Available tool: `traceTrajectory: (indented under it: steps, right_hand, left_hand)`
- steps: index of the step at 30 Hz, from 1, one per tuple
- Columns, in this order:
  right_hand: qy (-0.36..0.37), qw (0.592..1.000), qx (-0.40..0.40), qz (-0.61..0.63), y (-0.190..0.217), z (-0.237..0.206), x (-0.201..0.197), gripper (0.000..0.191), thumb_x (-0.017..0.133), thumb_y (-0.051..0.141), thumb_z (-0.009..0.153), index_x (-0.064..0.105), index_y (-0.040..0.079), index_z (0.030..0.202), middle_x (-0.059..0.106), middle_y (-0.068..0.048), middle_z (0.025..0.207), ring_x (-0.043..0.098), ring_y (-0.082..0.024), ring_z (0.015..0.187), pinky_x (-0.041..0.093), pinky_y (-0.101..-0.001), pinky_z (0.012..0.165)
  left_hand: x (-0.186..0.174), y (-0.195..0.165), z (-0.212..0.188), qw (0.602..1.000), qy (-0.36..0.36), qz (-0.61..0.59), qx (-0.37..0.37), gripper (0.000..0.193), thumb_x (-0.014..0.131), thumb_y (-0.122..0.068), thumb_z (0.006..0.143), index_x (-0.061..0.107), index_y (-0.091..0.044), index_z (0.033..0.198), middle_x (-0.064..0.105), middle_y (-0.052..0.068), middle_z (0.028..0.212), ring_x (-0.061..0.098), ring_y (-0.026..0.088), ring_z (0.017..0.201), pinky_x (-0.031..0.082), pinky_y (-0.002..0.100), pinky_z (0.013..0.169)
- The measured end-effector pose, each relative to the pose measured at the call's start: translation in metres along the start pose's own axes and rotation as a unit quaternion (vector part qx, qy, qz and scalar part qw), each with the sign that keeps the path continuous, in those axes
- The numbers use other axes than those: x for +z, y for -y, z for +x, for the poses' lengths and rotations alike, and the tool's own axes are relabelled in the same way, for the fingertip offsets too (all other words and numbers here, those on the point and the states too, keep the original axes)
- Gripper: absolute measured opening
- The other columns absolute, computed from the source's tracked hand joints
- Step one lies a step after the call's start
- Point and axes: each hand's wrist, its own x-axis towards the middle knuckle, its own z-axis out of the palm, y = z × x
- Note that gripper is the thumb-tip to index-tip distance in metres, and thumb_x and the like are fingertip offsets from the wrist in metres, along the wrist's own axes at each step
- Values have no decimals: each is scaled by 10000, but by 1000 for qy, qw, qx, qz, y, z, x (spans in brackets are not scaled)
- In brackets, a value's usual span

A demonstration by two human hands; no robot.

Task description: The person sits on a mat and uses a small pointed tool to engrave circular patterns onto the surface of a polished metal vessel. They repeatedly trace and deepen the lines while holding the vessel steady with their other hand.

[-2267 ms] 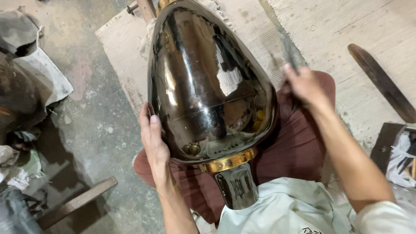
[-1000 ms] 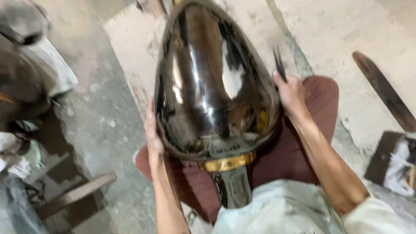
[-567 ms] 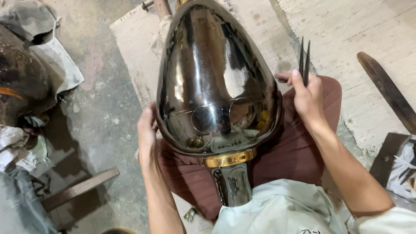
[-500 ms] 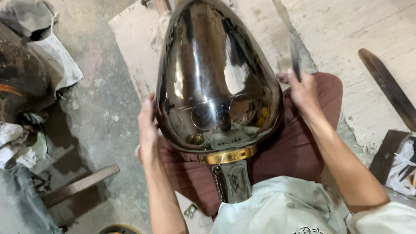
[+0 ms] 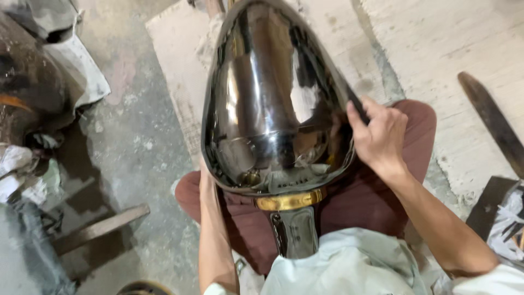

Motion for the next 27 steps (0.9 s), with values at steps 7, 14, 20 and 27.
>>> traceTrajectory:
  steps: [7, 14, 20, 27]
  right_hand:
    - [38, 974, 109, 195, -38, 3, -5, 456, 484, 504, 1067, 708, 129, 935, 582, -28, 670, 433, -150, 490, 329, -290, 466]
    - [-3, 985, 144, 90, -56, 0, 35, 482, 542, 468, 1099, 655, 45, 897, 610, -70, 690, 602, -191, 630, 447, -384, 574]
    - [-16, 992, 126, 19, -46, -1, 33, 466, 525, 449, 1087, 689, 42, 927, 563, -93, 581, 567, -240, 527, 420, -426, 528]
    - [96, 993, 68, -24, -52, -10, 5, 437, 572, 410, 1103, 708, 39, 917, 608, -89, 582, 534, -164, 487, 442, -309, 566]
  left_hand:
    - [0, -24, -23, 986, -51, 139, 72, 531, 460, -401, 1077, 565, 46, 1346, 645, 144, 1220, 625, 215, 1041, 510, 352, 900]
    - [34, -46, -32, 973, 53, 162, 153, 766, 463, -499, 1034, 378, 71, 1538, 516, 195, 1512, 503, 279, 1386, 379, 382, 1183]
    - [17, -30, -28, 978, 96, 106, 151, 780, 442, -513, 1025, 326, 29, 1573, 473, 180, 1546, 486, 263, 1400, 380, 385, 1185]
    - [5, -17, -26, 987, 78, 74, 116, 719, 405, -489, 1047, 363, 6, 1567, 498, 148, 1522, 500, 233, 1364, 384, 368, 1164]
